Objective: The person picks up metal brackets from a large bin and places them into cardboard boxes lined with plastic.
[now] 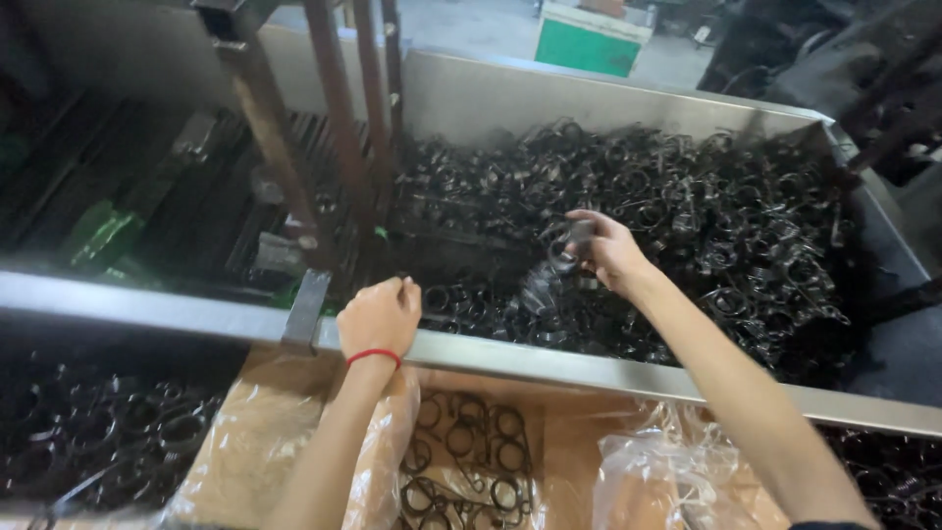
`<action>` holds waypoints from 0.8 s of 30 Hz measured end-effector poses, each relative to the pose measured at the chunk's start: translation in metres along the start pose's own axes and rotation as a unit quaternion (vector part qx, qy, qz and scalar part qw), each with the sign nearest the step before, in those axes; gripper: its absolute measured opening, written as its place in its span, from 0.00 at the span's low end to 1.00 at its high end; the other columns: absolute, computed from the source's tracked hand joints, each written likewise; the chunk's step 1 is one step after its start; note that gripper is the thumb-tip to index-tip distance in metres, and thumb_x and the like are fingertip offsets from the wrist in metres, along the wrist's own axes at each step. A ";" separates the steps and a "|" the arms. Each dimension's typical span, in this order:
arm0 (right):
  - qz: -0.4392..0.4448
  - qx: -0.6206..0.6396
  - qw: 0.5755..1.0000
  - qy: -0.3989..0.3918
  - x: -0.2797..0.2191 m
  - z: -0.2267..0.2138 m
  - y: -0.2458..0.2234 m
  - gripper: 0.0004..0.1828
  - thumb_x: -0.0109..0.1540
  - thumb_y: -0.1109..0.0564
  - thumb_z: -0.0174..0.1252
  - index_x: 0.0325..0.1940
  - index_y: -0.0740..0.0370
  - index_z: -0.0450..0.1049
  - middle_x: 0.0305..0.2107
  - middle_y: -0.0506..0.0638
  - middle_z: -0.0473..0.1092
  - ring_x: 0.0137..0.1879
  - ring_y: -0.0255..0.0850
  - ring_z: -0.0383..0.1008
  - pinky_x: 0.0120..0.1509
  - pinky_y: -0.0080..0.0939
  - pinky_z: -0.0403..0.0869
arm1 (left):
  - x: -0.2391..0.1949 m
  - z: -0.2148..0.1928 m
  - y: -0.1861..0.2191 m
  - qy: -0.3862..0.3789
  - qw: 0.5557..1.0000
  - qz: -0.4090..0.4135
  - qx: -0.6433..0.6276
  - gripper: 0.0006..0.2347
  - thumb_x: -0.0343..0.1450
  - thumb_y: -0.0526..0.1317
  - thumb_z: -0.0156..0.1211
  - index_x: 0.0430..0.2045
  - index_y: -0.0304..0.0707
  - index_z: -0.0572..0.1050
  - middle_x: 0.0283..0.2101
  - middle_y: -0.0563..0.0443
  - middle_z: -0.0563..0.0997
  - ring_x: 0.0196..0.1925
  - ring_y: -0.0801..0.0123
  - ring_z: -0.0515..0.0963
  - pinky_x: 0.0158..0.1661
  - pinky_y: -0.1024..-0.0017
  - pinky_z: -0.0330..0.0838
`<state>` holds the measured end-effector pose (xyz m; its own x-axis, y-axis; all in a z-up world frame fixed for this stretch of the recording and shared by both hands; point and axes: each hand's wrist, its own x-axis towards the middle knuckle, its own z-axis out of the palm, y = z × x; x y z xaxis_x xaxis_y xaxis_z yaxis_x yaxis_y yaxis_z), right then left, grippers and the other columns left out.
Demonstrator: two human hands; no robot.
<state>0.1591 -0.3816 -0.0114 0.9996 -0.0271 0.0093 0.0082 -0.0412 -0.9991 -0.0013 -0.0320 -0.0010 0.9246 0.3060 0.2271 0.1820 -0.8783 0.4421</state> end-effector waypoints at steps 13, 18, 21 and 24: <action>0.008 0.247 0.967 -0.055 -0.059 0.039 -0.065 0.23 0.64 0.64 0.60 0.62 0.48 0.72 0.21 0.47 0.68 0.28 0.39 0.72 0.28 0.32 0.69 | -0.008 -0.038 0.005 -0.099 0.991 0.064 -0.058 0.15 0.72 0.59 0.46 0.40 0.64 0.80 0.40 0.55 0.87 0.44 0.49 0.86 0.46 0.51 0.79; 0.014 0.305 0.949 -0.076 -0.089 0.053 -0.099 0.25 0.63 0.60 0.64 0.63 0.45 0.71 0.21 0.45 0.65 0.27 0.37 0.70 0.29 0.31 0.67 | -0.008 -0.028 0.034 -0.133 0.896 0.149 -0.397 0.46 0.59 0.51 0.78 0.72 0.46 0.54 0.68 0.26 0.63 0.68 0.30 0.65 0.67 0.41 0.63; -0.013 0.335 0.940 -0.067 -0.104 0.070 -0.117 0.25 0.63 0.61 0.64 0.63 0.50 0.69 0.24 0.44 0.65 0.33 0.37 0.73 0.29 0.31 0.70 | -0.018 -0.010 0.072 -0.150 0.820 0.220 -0.506 0.48 0.50 0.43 0.84 0.65 0.29 0.61 0.66 0.21 0.68 0.69 0.30 0.65 0.69 0.44 0.60; -0.016 0.309 0.948 -0.077 -0.114 0.075 -0.132 0.21 0.65 0.54 0.62 0.62 0.45 0.70 0.22 0.47 0.66 0.29 0.37 0.71 0.30 0.31 0.70 | 0.001 0.008 0.088 -0.171 0.856 0.063 -0.484 0.19 0.61 0.49 0.77 0.44 0.57 0.79 0.36 0.50 0.87 0.30 0.64 0.86 0.28 0.74 0.85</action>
<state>0.0462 -0.2985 0.1165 0.9903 0.1126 0.0809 0.0049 0.5546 -0.8321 0.0188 -0.1121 0.0310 0.9904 -0.0395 0.1326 -0.1367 -0.1309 0.9819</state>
